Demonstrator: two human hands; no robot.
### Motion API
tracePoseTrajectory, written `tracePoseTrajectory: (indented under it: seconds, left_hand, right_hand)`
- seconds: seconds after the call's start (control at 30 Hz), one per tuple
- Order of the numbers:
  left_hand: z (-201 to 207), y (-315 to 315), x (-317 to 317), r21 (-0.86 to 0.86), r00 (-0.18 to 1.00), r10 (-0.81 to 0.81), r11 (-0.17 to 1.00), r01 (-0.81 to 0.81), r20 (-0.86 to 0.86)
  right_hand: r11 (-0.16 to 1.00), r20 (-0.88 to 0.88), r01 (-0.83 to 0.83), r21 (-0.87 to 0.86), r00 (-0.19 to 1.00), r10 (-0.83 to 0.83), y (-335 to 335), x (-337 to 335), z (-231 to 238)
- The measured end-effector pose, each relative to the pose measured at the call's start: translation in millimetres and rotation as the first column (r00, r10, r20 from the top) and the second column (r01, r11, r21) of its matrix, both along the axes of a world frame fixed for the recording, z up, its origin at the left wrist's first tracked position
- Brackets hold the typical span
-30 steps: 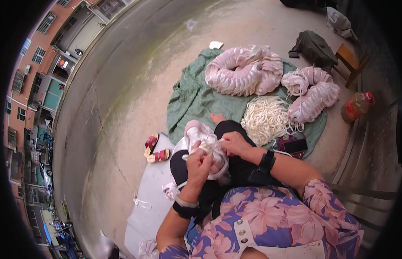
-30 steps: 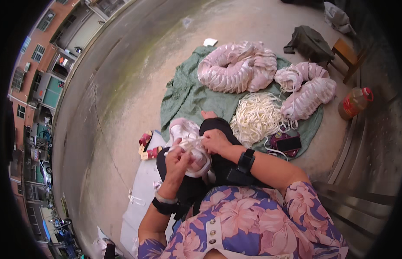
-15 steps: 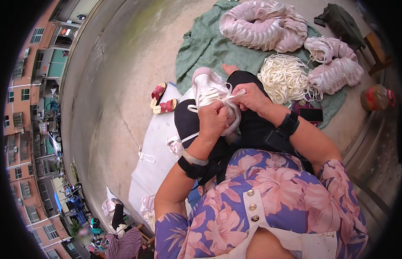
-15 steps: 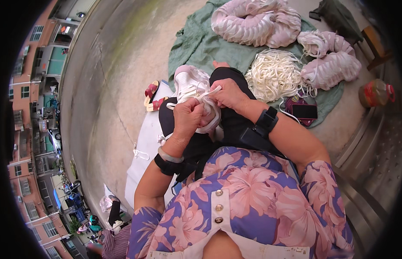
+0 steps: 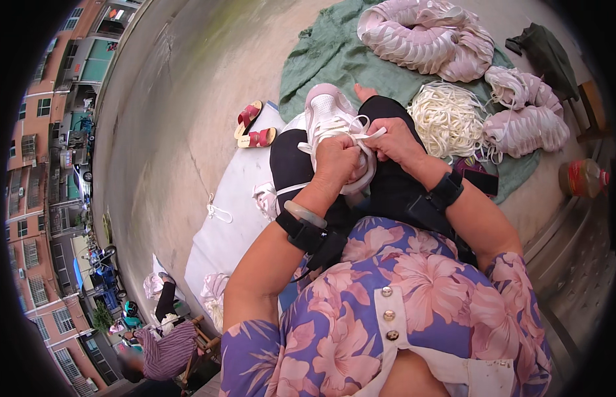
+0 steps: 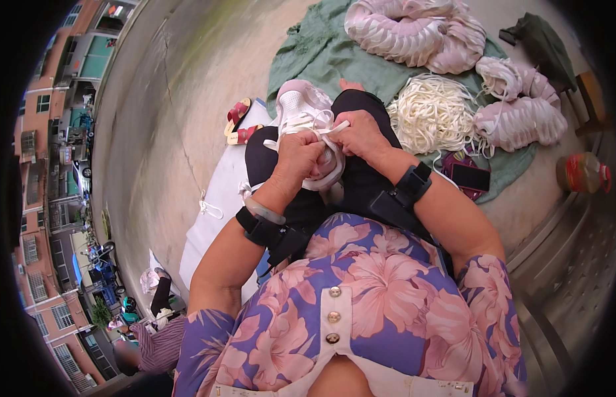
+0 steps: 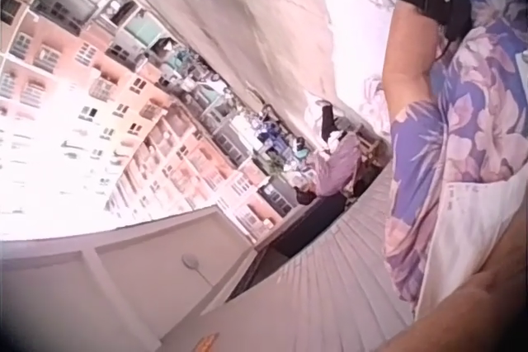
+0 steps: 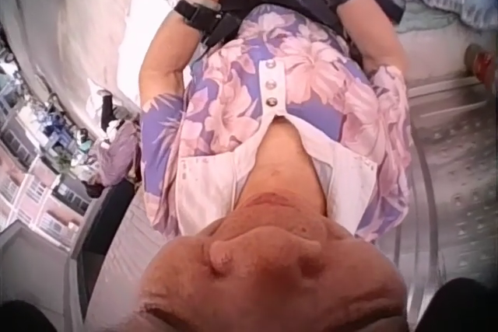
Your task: The recorder is lacing a pink and white shoe by hand.
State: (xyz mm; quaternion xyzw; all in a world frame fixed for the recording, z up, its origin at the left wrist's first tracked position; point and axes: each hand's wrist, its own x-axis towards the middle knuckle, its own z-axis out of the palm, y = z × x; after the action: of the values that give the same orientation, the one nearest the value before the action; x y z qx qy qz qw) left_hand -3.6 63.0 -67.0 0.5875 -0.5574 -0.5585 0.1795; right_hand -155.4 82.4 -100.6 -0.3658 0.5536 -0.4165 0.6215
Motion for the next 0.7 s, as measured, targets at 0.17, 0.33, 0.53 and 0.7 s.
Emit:
tracePoseTrajectory:
  seconds: [0.17,0.33,0.53,0.7]
  left_hand:
    - [-16,-7,4,-0.255,0.922,-0.173,0.928,0.27,0.347]
    - [9,18,27,-0.464,0.796,-0.195,0.723,0.512,0.574]
    - [43,41,76,0.092,0.975,-0.205,0.976,0.196,0.092]
    - [37,39,81,0.152,0.984,-0.035,0.986,0.062,-0.175]
  right_hand:
    - [0.983,-0.088,0.084,-0.162,0.991,-0.099,8,8,-5]
    - [0.945,0.097,0.232,-0.23,0.972,-0.215,20,6,-4]
    - [0.924,-0.12,0.134,-0.358,0.975,-0.188,16,12,-14]
    - [0.962,-0.23,0.098,-0.253,0.96,-0.159,13,11,-12]
